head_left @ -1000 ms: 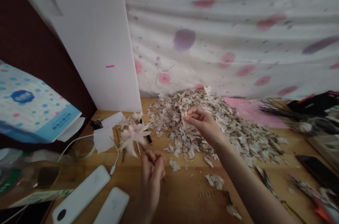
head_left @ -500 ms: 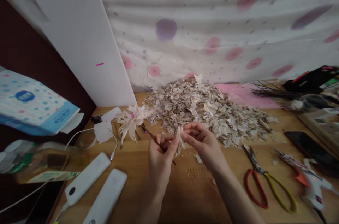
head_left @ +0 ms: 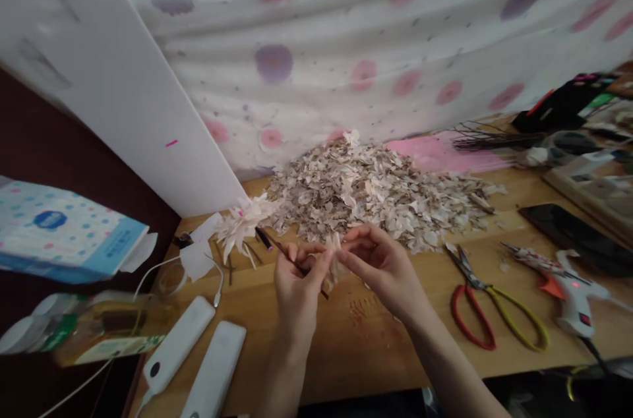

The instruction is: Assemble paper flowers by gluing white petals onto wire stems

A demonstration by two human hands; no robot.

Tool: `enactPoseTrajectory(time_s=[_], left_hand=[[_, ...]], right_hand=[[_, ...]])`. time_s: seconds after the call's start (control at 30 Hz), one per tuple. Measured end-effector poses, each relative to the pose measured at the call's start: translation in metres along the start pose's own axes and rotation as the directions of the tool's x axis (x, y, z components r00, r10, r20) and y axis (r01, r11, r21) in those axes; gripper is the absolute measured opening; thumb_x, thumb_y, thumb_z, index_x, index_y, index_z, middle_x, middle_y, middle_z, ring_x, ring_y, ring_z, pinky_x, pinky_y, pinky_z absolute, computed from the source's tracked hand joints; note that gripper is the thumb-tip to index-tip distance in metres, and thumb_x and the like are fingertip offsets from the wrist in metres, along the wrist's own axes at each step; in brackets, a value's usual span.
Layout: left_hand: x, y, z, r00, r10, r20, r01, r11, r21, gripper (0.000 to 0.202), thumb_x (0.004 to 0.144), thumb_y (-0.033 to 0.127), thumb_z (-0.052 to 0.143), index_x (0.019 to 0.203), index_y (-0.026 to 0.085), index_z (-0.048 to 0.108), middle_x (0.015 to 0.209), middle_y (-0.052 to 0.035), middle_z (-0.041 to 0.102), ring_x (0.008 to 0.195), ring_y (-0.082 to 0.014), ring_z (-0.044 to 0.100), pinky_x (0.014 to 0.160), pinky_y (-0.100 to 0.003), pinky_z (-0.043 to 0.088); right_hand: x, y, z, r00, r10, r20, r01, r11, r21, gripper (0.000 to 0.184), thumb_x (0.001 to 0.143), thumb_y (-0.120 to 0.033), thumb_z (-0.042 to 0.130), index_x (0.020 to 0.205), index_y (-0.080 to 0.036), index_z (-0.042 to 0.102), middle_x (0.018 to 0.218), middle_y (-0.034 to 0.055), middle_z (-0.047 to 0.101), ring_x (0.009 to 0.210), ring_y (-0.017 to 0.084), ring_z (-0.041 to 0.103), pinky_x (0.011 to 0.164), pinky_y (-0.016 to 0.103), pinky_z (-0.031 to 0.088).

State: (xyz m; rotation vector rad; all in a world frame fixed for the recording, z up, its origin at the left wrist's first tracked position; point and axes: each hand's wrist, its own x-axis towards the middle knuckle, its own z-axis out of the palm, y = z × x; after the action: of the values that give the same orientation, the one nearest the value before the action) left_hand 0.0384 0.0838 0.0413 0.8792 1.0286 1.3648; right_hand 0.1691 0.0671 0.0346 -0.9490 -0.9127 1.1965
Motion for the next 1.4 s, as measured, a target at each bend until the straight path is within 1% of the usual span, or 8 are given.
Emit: enactPoseTrajectory(time_s=[0.23, 0.63, 0.8, 0.9, 1.03, 1.13, 1.23, 1.4], left_hand=[[-0.002, 0.004, 0.007, 1.0, -0.015, 0.009, 0.015, 0.998, -0.068, 0.064, 0.062, 0.031, 0.092, 0.078, 0.025, 0.03, 0.068, 0.0087, 0.067, 0.042, -0.0017, 0.043, 0.04, -0.011, 0.032], [0.001, 0.007, 0.008, 0.997, 0.003, -0.075, -0.014, 0.989, -0.147, 0.067, 0.058, 0.03, 0.094, 0.078, 0.025, 0.03, 0.07, 0.007, 0.07, 0.038, 0.0006, 0.033, 0.036, -0.01, 0.024], [0.003, 0.007, 0.007, 0.992, 0.001, -0.129, -0.027, 0.979, -0.201, 0.065, 0.06, 0.025, 0.094, 0.077, 0.024, 0.032, 0.072, 0.0065, 0.071, 0.039, 0.0014, 0.035, 0.037, -0.009, 0.025], [0.005, 0.008, 0.006, 0.991, -0.001, -0.134, -0.03, 0.973, -0.228, 0.064, 0.059, 0.024, 0.095, 0.077, 0.024, 0.033, 0.071, 0.0068, 0.071, 0.038, 0.0017, 0.035, 0.036, -0.009, 0.025], [0.006, 0.008, 0.006, 0.988, -0.036, -0.152, 0.002, 0.977, -0.215, 0.067, 0.055, 0.026, 0.096, 0.076, 0.023, 0.033, 0.066, 0.0074, 0.07, 0.037, 0.0016, 0.036, 0.036, -0.008, 0.026], [0.005, 0.006, 0.009, 0.984, -0.054, -0.169, 0.021, 0.981, -0.192, 0.068, 0.052, 0.027, 0.097, 0.075, 0.024, 0.033, 0.063, 0.0074, 0.07, 0.037, 0.001, 0.037, 0.036, -0.009, 0.026], [0.002, 0.004, 0.01, 0.988, -0.045, -0.147, 0.014, 0.98, -0.201, 0.068, 0.053, 0.027, 0.097, 0.076, 0.024, 0.033, 0.062, 0.0078, 0.069, 0.04, -0.0008, 0.044, 0.038, -0.009, 0.03], [-0.001, 0.001, 0.007, 0.992, -0.036, -0.121, 0.013, 0.983, -0.183, 0.066, 0.059, 0.029, 0.094, 0.076, 0.024, 0.031, 0.065, 0.007, 0.07, 0.04, -0.0012, 0.046, 0.038, -0.01, 0.031]], right_hand=[[-0.001, -0.002, -0.002, 0.999, 0.027, -0.042, -0.025, 0.998, 0.05, 0.027, 0.077, -0.036, 0.083, 0.086, -0.023, 0.061, 0.073, -0.0019, 0.065, 0.065, 0.012, 0.059, 0.059, 0.023, 0.047], [0.008, 0.013, -0.008, 0.981, 0.136, -0.138, -0.143, 0.989, -0.045, 0.034, 0.071, -0.045, 0.081, 0.085, -0.022, 0.06, 0.074, -0.0006, 0.065, 0.068, 0.014, 0.062, 0.066, 0.028, 0.052], [0.008, 0.024, -0.02, 0.975, 0.132, -0.181, -0.164, 0.971, -0.176, 0.031, 0.075, -0.045, 0.076, 0.087, -0.023, 0.059, 0.08, 0.0017, 0.068, 0.07, 0.016, 0.065, 0.066, 0.029, 0.054], [0.007, 0.029, -0.036, 0.975, 0.1, -0.2, -0.161, 0.934, -0.318, 0.028, 0.071, -0.044, 0.077, 0.081, -0.023, 0.061, 0.069, 0.0013, 0.066, 0.063, 0.019, 0.063, 0.061, 0.031, 0.052], [-0.001, 0.018, -0.042, 0.971, 0.025, -0.24, -0.139, 0.869, -0.475, 0.023, 0.079, -0.044, 0.073, 0.077, -0.022, 0.069, 0.075, 0.0067, 0.07, 0.071, 0.023, 0.065, 0.066, 0.035, 0.051], [-0.008, 0.001, -0.023, 0.995, -0.001, -0.096, -0.044, 0.884, -0.465, 0.027, 0.088, -0.049, 0.067, 0.091, -0.022, 0.074, 0.087, 0.007, 0.075, 0.081, 0.023, 0.07, 0.074, 0.034, 0.054], [-0.01, -0.005, -0.002, 0.998, -0.009, 0.07, 0.034, 0.93, -0.366, 0.026, 0.088, -0.047, 0.071, 0.093, -0.021, 0.073, 0.086, 0.0058, 0.076, 0.078, 0.02, 0.071, 0.071, 0.031, 0.055], [-0.01, 0.006, 0.006, 0.992, 0.01, 0.123, 0.019, 0.972, -0.233, 0.023, 0.088, -0.044, 0.072, 0.086, -0.021, 0.076, 0.079, 0.003, 0.075, 0.072, 0.017, 0.068, 0.068, 0.027, 0.054]])
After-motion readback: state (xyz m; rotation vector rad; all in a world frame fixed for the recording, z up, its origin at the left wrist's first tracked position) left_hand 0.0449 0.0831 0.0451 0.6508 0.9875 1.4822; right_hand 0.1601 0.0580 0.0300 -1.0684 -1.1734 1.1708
